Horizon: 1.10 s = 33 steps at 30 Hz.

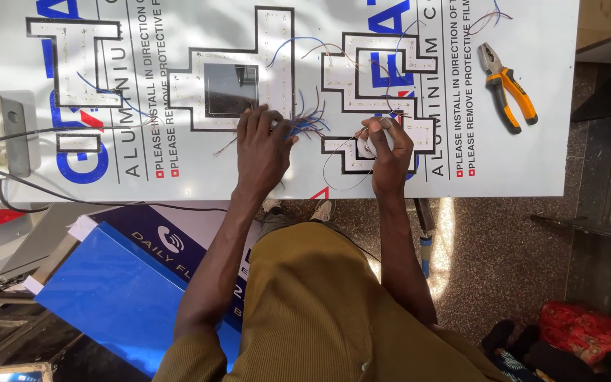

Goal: Soldering electrical wire connections for a sign assembly on a workbench.

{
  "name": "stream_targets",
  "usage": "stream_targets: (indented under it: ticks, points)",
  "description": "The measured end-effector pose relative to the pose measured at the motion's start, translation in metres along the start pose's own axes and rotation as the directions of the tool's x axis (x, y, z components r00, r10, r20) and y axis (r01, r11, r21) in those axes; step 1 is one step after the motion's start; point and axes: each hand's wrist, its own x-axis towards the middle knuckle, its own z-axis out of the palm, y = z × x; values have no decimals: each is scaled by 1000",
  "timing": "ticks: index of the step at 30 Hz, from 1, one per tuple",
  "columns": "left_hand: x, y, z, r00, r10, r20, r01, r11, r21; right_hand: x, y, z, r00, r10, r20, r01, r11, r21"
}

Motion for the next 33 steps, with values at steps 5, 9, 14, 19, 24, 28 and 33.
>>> stream_targets:
  ticks: [5,9,14,19,24,28,33]
  points:
    - [-2,-7,8,999,24,46,-26,998,63,3,0,16,1000,8,13,-8,1000,2]
    - [-5,-57,21,998,64,-24,-60,988,146,2,-3,29,1000,21,14,-21,1000,7]
    - [-7,-112,-46,988,-116,-101,138,961,239,3,-7,45,1000,13,17,-13,1000,13]
    - [-11,-125,-84,945,-276,-176,318,903,290,5,-4,66,999,1,33,0,1000,-21]
    - [8,-82,-120,921,-294,-254,293,955,-44,-2,-21,102,996,-25,85,37,989,-141]
    - [10,-35,-88,906,-171,-387,-14,902,-432,1,-21,127,985,-97,143,125,971,-205]
    - [-8,-7,-38,987,-158,9,140,844,-517,4,-12,146,973,-172,153,188,978,-97]
